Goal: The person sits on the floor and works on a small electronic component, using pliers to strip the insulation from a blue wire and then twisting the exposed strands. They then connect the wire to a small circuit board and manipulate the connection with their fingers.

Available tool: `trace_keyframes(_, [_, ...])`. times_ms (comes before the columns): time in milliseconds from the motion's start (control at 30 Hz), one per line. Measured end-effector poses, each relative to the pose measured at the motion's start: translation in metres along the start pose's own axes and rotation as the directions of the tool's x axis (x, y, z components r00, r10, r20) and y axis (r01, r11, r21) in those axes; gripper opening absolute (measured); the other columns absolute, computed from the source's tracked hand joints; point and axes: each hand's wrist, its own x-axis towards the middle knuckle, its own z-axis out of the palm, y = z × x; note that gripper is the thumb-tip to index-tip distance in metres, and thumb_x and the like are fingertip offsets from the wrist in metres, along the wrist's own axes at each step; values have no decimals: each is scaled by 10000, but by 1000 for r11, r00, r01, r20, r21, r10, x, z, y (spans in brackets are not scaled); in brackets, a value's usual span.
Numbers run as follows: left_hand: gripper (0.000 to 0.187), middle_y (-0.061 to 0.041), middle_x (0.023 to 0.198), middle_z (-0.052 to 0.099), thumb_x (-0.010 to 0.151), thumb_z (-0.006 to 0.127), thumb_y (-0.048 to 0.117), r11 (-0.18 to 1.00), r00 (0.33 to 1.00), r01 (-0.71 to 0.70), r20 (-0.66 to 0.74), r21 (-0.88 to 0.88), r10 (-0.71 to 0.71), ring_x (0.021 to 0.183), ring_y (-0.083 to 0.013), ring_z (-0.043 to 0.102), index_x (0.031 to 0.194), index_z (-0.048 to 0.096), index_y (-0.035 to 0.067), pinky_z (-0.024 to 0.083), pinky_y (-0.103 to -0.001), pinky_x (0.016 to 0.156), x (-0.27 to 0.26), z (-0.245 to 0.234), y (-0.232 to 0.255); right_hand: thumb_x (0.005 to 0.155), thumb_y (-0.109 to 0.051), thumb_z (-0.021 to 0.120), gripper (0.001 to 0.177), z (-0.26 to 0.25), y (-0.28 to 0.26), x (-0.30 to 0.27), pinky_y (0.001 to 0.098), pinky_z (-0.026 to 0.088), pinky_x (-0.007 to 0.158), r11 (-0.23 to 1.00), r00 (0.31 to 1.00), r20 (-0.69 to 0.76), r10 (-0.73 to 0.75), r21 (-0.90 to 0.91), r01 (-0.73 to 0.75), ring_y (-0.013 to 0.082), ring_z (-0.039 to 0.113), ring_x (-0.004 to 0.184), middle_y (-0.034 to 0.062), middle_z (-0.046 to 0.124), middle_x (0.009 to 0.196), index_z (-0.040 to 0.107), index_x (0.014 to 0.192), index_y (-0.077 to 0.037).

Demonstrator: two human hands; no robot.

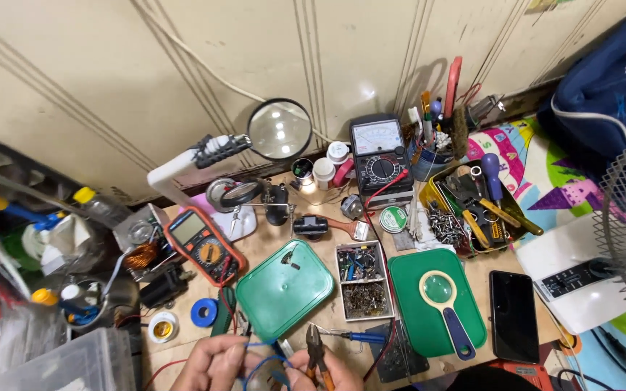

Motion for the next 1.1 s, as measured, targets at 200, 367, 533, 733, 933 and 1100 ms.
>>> trace_keyframes(200, [262, -394, 987, 896, 1047, 698, 32, 996, 999, 1, 34, -94, 3, 888, -456, 814, 1191, 821, -149, 617, -462, 866, -38, 1, 27, 736, -317, 897, 56, 1, 32, -15, 183, 565, 629, 608, 661, -3, -751, -394, 689, 48, 758, 655, -165, 839, 747, 858, 771, -296])
trace_keyframes(367, [282, -306, 770, 833, 1038, 689, 87, 970, 957, -192, 191, -149, 219, 686, -364, 752, 1178, 832, -113, 605, -439, 682, -31, -15, -4, 851, -11, 958, 365, -25, 12, -31, 302, 559, 656, 969, 968, 98, -229, 112, 218, 227, 715, 701, 124, 968, 1037, 982, 1208, -84])
trace_keyframes(533, [343, -157, 872, 852, 1047, 670, 272, 978, 891, -191, 404, -85, 209, 664, -204, 689, 1258, 761, 18, 555, -307, 680, -50, -26, 13, 999, -11, 654, 390, -31, -8, -58, 482, 563, 642, 795, 790, 272, -549, 461, 394, 351, 637, 620, 370, 794, 983, 722, 1327, 190])
trace_keyframes(733, [298, -155, 876, 852, 1046, 681, 264, 964, 850, -241, 454, -115, 267, 650, -196, 704, 1214, 762, 31, 620, -308, 681, -67, -32, 22, 974, -26, 759, 184, -31, -26, -82, 402, 656, 724, 691, 659, 209, -722, 191, 697, 293, 753, 653, 289, 889, 899, 815, 1115, 79])
trace_keyframes(933, [277, -65, 958, 822, 1090, 620, 296, 955, 798, -296, 551, 7, 243, 795, -151, 736, 1237, 738, 93, 629, -276, 809, -86, -49, 39, 992, -44, 788, 175, -22, -53, -100, 399, 542, 689, 745, 728, 184, -661, 46, 665, 297, 683, 679, 247, 806, 834, 803, 1085, 103])
trace_keyframes(1100, [252, -34, 986, 879, 1011, 742, 290, 960, 846, -272, 492, 71, 203, 886, -106, 772, 1192, 806, 125, 604, -257, 852, -97, -57, 57, 998, -91, 800, 175, -4, -63, -113, 431, 496, 636, 756, 742, 256, -619, -61, 652, 294, 643, 657, 225, 714, 687, 827, 1069, 66])
